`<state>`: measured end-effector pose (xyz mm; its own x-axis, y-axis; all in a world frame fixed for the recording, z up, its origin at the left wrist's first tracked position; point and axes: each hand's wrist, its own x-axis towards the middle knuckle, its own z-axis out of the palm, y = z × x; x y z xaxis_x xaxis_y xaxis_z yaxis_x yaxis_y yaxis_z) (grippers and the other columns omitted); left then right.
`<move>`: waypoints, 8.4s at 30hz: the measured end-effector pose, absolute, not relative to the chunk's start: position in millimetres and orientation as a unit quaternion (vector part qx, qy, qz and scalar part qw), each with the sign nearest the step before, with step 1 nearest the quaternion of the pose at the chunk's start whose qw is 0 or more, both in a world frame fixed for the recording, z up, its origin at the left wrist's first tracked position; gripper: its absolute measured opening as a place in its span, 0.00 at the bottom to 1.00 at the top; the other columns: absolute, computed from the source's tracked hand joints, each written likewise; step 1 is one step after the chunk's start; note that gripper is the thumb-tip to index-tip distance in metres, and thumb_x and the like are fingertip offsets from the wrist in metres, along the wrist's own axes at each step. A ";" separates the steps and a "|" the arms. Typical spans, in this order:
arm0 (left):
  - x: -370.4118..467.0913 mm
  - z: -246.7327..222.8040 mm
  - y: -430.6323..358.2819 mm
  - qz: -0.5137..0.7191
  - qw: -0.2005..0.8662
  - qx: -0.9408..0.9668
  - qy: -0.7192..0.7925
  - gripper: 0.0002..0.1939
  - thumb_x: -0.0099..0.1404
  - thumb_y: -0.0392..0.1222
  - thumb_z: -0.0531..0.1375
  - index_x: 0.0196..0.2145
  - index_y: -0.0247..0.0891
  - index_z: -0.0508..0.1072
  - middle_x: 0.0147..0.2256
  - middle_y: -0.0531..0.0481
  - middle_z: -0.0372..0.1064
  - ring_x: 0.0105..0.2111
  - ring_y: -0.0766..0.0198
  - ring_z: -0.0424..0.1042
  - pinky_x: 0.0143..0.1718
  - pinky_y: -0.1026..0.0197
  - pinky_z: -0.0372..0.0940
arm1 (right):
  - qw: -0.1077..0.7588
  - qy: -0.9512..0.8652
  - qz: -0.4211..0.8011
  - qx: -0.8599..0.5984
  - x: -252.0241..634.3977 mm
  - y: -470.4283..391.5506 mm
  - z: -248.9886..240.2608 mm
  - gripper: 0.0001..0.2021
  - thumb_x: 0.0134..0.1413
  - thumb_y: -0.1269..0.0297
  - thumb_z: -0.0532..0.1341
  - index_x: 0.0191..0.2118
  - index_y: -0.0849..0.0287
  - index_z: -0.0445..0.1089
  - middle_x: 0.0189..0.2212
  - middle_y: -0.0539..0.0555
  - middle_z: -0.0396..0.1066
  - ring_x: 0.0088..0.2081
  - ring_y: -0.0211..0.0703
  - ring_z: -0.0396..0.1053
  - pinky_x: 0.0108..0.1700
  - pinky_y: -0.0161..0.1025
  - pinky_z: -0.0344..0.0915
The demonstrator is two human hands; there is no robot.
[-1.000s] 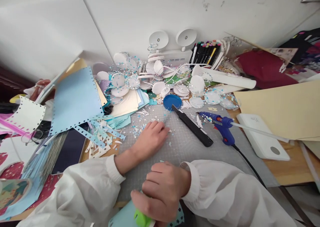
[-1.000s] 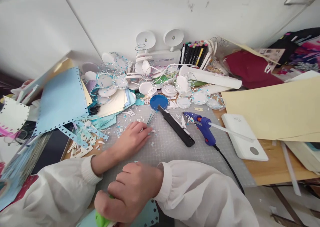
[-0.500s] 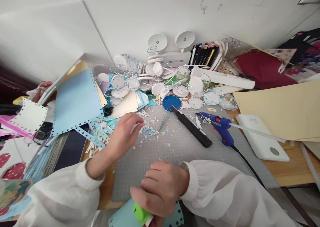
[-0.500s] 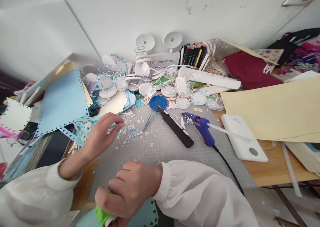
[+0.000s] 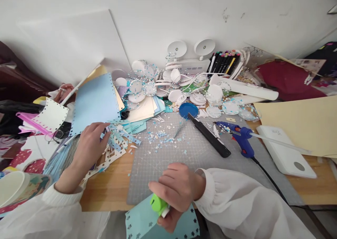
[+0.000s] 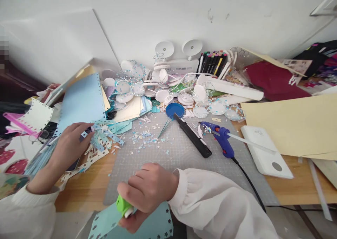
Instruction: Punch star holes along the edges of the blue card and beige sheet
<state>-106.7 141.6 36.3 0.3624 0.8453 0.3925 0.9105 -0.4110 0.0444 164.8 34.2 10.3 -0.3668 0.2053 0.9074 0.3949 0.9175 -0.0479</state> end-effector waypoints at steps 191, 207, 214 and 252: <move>-69.5 25.6 -30.8 -0.357 -0.469 -0.722 -0.364 0.09 0.67 0.40 0.57 0.40 0.44 0.77 0.33 0.48 0.78 0.32 0.62 0.75 0.35 0.65 0.68 | 0.363 -0.673 0.423 -0.486 113.6 127.0 28.3 0.14 0.52 0.53 0.60 0.39 0.57 0.73 0.26 0.49 0.69 0.24 0.36 0.63 0.27 0.34 0.60; -62.4 17.9 -32.9 -0.296 -0.487 -0.742 -0.351 0.09 0.66 0.40 0.57 0.40 0.42 0.77 0.33 0.50 0.76 0.35 0.66 0.74 0.37 0.69 0.66 | 0.084 -0.844 0.031 -0.528 247.9 115.4 20.5 0.13 0.54 0.76 0.54 0.41 0.56 0.71 0.37 0.55 0.73 0.39 0.47 0.70 0.35 0.38 0.59; -51.1 26.4 -36.5 -0.307 -0.483 -0.746 -0.342 0.08 0.66 0.37 0.58 0.40 0.42 0.77 0.34 0.50 0.77 0.35 0.66 0.74 0.37 0.70 0.66 | 0.073 -0.865 -0.038 -0.495 249.7 111.3 23.8 0.10 0.60 0.72 0.54 0.39 0.58 0.72 0.33 0.56 0.69 0.38 0.47 0.67 0.35 0.39 0.59; -15.6 42.2 88.5 -0.218 -0.515 -0.761 -0.329 0.22 0.67 0.48 0.53 0.19 0.36 0.54 0.19 0.58 0.46 0.20 0.73 0.48 0.20 0.67 0.46 | 0.149 -0.803 0.074 -0.572 297.2 35.7 25.3 0.15 0.62 0.64 0.52 0.54 0.56 0.59 0.36 0.56 0.67 0.38 0.47 0.69 0.42 0.44 0.66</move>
<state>-15.6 88.5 42.2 0.6889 0.7248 -0.0069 0.2760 -0.2534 0.9272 297.2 35.7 25.3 -0.3000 0.9412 0.1551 0.8970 0.3337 -0.2898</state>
